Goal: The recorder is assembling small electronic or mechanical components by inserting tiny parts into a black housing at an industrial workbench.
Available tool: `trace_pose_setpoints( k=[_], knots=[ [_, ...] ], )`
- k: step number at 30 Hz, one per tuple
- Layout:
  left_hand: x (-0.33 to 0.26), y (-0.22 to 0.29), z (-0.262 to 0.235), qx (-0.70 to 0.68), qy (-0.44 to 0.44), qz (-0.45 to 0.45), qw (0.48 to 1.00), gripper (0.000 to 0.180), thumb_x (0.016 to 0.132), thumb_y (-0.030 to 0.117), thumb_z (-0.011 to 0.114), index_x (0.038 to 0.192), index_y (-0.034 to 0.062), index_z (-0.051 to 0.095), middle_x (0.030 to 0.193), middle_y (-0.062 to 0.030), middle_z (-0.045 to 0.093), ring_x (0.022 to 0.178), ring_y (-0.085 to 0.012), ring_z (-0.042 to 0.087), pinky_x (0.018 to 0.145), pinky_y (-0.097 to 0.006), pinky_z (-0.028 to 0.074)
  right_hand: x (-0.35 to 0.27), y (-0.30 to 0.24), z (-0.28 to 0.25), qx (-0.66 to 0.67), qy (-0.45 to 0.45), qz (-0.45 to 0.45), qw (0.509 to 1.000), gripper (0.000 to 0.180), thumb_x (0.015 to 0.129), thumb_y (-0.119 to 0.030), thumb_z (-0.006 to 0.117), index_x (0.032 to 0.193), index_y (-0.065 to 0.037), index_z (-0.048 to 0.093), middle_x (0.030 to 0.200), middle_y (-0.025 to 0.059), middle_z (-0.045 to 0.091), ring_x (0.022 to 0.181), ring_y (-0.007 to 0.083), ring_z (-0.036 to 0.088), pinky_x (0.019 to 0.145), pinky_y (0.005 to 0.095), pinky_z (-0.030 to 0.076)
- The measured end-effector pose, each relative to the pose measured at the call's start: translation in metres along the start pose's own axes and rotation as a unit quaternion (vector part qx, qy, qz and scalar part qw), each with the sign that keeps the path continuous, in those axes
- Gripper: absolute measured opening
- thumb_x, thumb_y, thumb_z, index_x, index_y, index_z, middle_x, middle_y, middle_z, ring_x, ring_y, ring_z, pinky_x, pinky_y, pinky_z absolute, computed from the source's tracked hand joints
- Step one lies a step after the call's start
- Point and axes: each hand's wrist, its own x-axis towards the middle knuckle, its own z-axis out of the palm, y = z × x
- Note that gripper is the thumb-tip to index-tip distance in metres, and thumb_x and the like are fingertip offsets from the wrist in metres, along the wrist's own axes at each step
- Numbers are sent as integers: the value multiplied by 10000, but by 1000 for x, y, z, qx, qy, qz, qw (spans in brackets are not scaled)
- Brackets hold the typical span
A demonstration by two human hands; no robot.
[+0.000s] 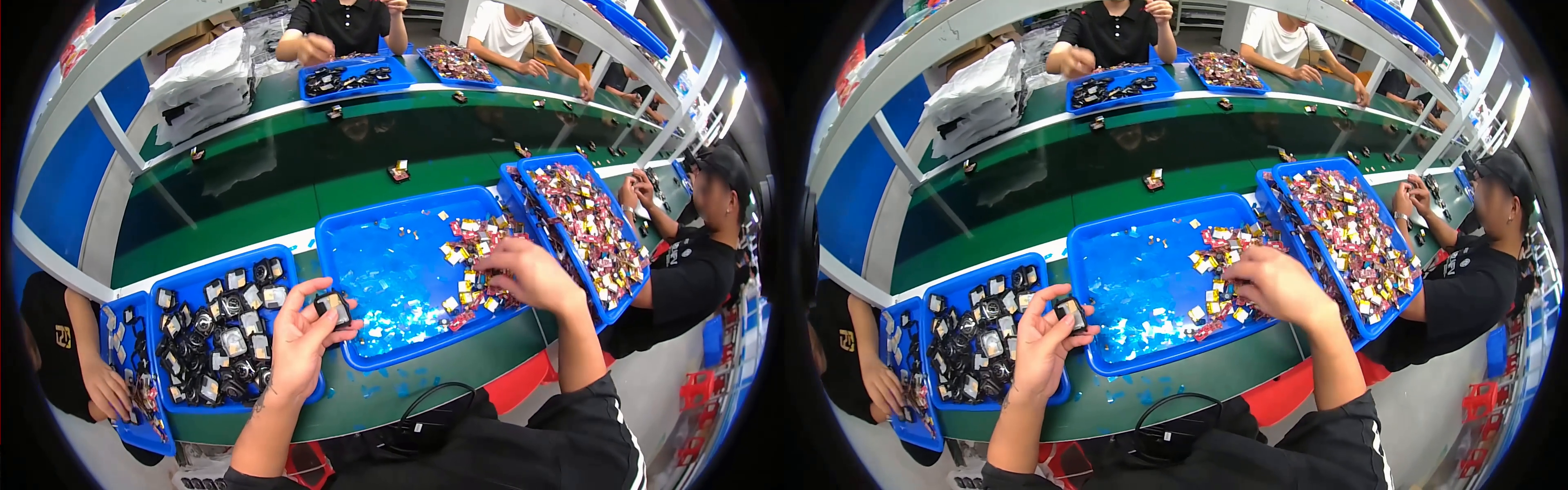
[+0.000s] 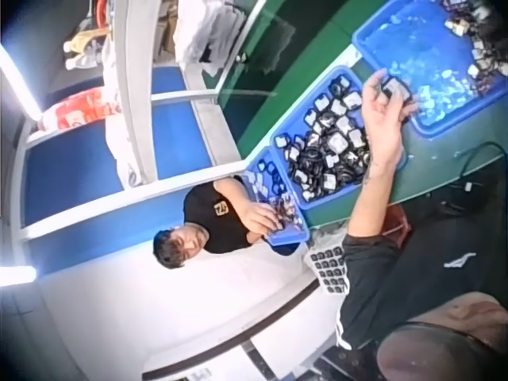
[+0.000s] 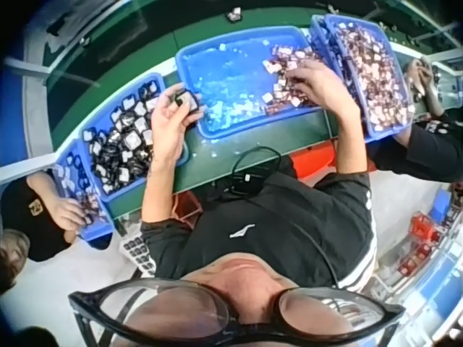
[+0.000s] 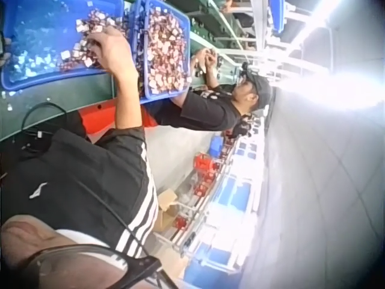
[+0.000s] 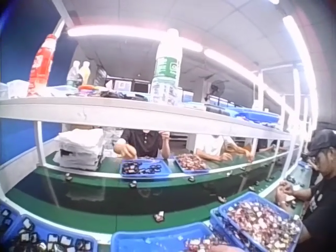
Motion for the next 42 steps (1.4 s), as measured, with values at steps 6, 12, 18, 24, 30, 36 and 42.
trace_pose_setpoints(
  k=[6, 12, 18, 24, 30, 36, 42],
  knots=[
    [-2, -6, -3, 43, -25, 6, 999, 328, 939, 24, 548, 1265, 4, 519, 1115, -123, 607, 849, -195, 667, 709, -279, 562, -9, 0, 9, -46, 70, -11, 996, 169, 720, -88, 759, 868, -56, 684, 854, 84, 594, 832, 273, 608, 736, 366, 509],
    [-1, -11, -5, 99, -30, 38, 994, 194, 937, 53, 579, 1111, -9, 638, 1138, -111, 601, 866, -173, 652, 701, -263, 544, -4, 0, 23, 82, 169, 88, 978, 118, 780, -41, 727, 856, -16, 640, 825, 108, 606, 749, 256, 623, 660, 348, 498],
    [-2, -15, -6, 148, -57, 41, 987, 184, 928, 54, 599, 1089, -17, 653, 1146, -99, 540, 906, -162, 632, 744, -256, 540, -8, 10, 32, 6, 165, 46, 985, 132, 786, -27, 704, 878, -11, 612, 779, 89, 591, 658, 198, 582, 608, 310, 468],
    [-1, -5, 7, 335, -72, 140, 929, 210, 839, 118, 717, 1049, 104, 723, 1080, -111, 531, 913, -186, 614, 732, -280, 541, -15, -28, 22, 243, 119, 173, 947, 116, 794, -16, 702, 876, -11, 620, 743, 14, 574, 643, 80, 491, 598, 247, 422],
    [19, 1, 72, 432, -133, 187, 872, 231, 806, 205, 762, 1009, 99, 731, 1021, -112, 539, 803, -188, 607, 670, -312, 530, -19, -51, 9, 364, 41, 178, 913, 120, 786, -62, 720, 867, -19, 643, 773, -11, 600, 669, 67, 487, 611, 234, 408],
    [30, -22, 86, 298, -136, 94, 940, 185, 807, 121, 760, 970, 39, 730, 954, -72, 578, 751, -126, 573, 674, -267, 498, -17, -61, 9, 358, 46, 134, 923, 122, 805, -71, 712, 896, -19, 649, 769, -16, 597, 668, 58, 482, 609, 228, 405],
    [25, -27, 89, 95, -101, -49, 989, 169, 842, 98, 731, 971, -11, 727, 833, -32, 644, 699, -85, 552, 662, -225, 456, -19, -57, 20, 446, 66, 105, 886, 107, 829, -47, 697, 915, -17, 641, 785, -16, 597, 681, 43, 484, 617, 218, 408]
  ],
)
